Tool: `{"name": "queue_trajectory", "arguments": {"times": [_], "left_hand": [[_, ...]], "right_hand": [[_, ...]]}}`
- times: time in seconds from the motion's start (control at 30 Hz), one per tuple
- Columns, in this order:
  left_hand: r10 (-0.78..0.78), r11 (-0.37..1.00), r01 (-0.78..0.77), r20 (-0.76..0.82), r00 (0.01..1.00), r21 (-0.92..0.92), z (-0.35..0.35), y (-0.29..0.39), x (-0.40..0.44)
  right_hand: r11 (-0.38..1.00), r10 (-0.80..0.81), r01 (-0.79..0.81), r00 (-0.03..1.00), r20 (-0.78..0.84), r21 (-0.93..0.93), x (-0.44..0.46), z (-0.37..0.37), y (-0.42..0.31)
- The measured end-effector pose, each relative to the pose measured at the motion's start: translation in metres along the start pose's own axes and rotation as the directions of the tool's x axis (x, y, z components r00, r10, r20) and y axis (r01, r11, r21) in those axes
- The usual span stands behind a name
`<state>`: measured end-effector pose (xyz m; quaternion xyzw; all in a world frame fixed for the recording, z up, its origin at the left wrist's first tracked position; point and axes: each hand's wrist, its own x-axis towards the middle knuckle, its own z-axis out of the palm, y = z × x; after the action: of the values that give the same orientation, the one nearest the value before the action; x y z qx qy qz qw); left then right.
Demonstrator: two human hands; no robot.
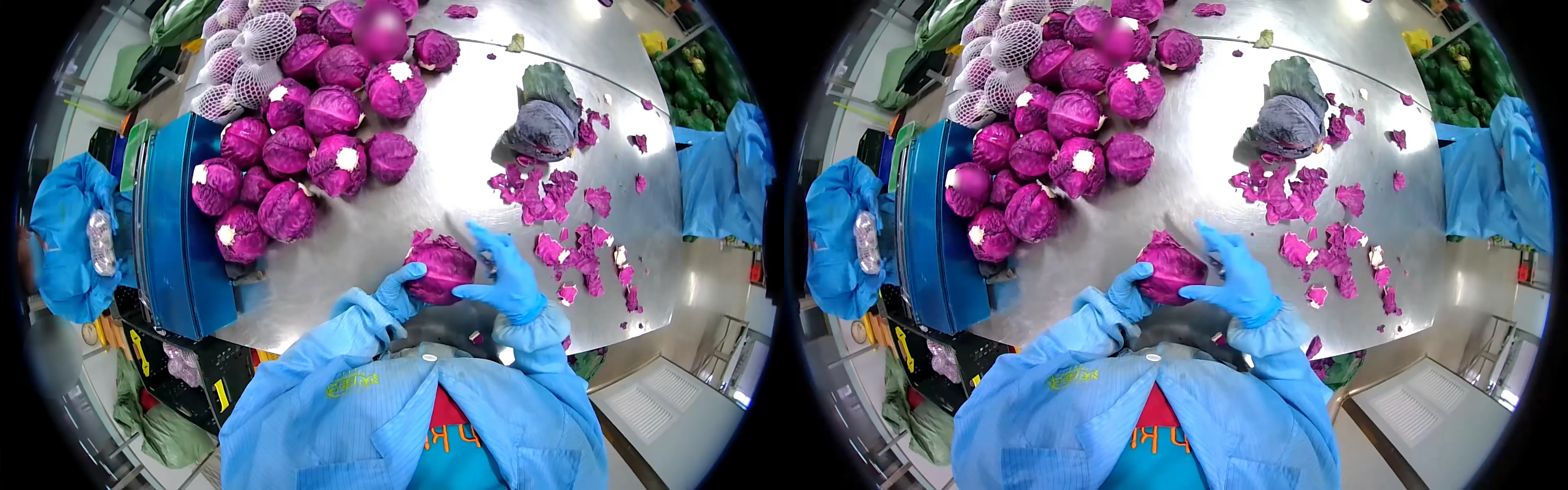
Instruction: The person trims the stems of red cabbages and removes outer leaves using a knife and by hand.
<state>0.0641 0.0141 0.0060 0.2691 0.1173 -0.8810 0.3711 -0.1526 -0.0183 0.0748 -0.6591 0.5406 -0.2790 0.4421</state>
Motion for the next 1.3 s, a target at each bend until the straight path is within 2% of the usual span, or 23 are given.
{"name": "queue_trajectory", "arguments": {"times": [0.07,0.17,0.27,0.4,0.5,0.6,0.7,0.77,0.8,0.83,0.87,0.9,0.93,0.97,1.0,1.07,1.1,1.17,1.27,1.3], "left_hand": [[-0.007,0.998,0.006,0.02,1.0,0.062,0.002,0.001,0.001],[-0.043,0.991,0.041,0.008,0.999,0.128,0.007,0.004,-0.008],[-0.044,0.986,0.046,-0.019,0.999,0.162,0.007,0.001,-0.007],[-0.022,0.988,0.028,-0.04,0.999,0.15,0.008,-0.002,-0.007],[0.025,0.972,-0.025,0.004,1.0,0.232,0.013,0.004,-0.007],[0.083,0.94,-0.08,0.004,0.997,0.33,0.019,0.006,-0.005],[0.192,0.862,-0.211,0.088,0.977,0.461,0.025,0.011,-0.008],[0.26,0.76,-0.278,0.117,0.959,0.588,0.03,0.014,-0.008],[0.299,0.697,-0.321,0.147,0.943,0.641,0.033,0.016,-0.004],[0.381,0.537,-0.384,0.19,0.905,0.751,0.029,0.016,0.0],[0.395,0.532,-0.362,0.153,0.906,0.766,0.022,0.014,0.001],[0.406,0.526,-0.335,0.115,0.907,0.782,0.013,0.013,0.002],[0.416,0.517,-0.313,0.086,0.905,0.797,0.006,0.014,0.006],[0.429,0.608,-0.294,0.006,0.903,0.737,-0.004,0.01,0.004],[0.374,0.685,-0.275,-0.003,0.927,0.675,-0.001,0.011,0.001],[0.271,0.817,-0.226,-0.008,0.963,0.53,0.015,0.014,-0.009],[0.273,0.836,-0.236,-0.004,0.962,0.495,0.019,0.011,-0.012],[0.227,0.875,-0.204,0.001,0.974,0.438,0.016,0.008,-0.01],[0.148,0.879,-0.167,0.077,0.986,0.446,0.017,0.008,-0.006],[0.121,0.871,-0.159,0.11,0.986,0.465,0.018,0.009,-0.006]], "right_hand": [[0.989,-0.135,0.138,0.99,0.05,-0.061,0.009,0.007,0.009],[0.993,-0.024,0.006,0.987,0.159,0.117,0.011,-0.001,0.018],[0.993,-0.063,0.073,0.992,0.11,-0.093,0.008,-0.001,0.019],[0.974,-0.188,0.178,0.98,-0.06,-0.141,0.006,0.007,0.028],[0.953,-0.268,0.256,0.962,-0.057,-0.161,0.006,0.008,0.016],[0.97,-0.218,0.201,0.968,-0.127,-0.139,0.006,0.014,0.025],[0.963,-0.261,0.241,0.945,-0.198,-0.119,-0.002,0.015,0.007],[0.978,-0.209,0.2,0.952,-0.224,-0.065,-0.004,0.011,0.008],[0.981,-0.196,0.191,0.953,-0.232,-0.046,-0.001,0.005,0.006],[0.953,-0.3,0.298,0.92,-0.254,-0.047,-0.001,-0.001,-0.002],[0.949,-0.158,0.243,0.919,-0.36,0.202,-0.003,-0.005,-0.008],[0.925,0.078,0.087,0.909,-0.41,0.37,0.0,-0.018,-0.014],[0.835,0.31,-0.023,0.845,-0.436,0.55,0.003,-0.03,-0.02],[0.931,0.245,-0.034,0.794,-0.556,0.362,0.015,-0.04,-0.008],[0.985,0.153,-0.064,0.74,-0.655,0.159,0.022,-0.045,0.006],[0.993,0.112,-0.077,0.835,-0.538,0.087,0.015,-0.035,0.036],[0.995,0.099,-0.082,0.879,-0.467,0.056,0.009,-0.029,0.044],[0.995,-0.002,0.02,0.983,-0.185,0.096,0.003,-0.008,0.021],[0.968,0.135,-0.144,0.989,0.055,0.206,0.006,0.008,-0.001],[0.924,0.173,-0.206,0.976,0.13,0.321,0.007,0.007,0.005]]}}
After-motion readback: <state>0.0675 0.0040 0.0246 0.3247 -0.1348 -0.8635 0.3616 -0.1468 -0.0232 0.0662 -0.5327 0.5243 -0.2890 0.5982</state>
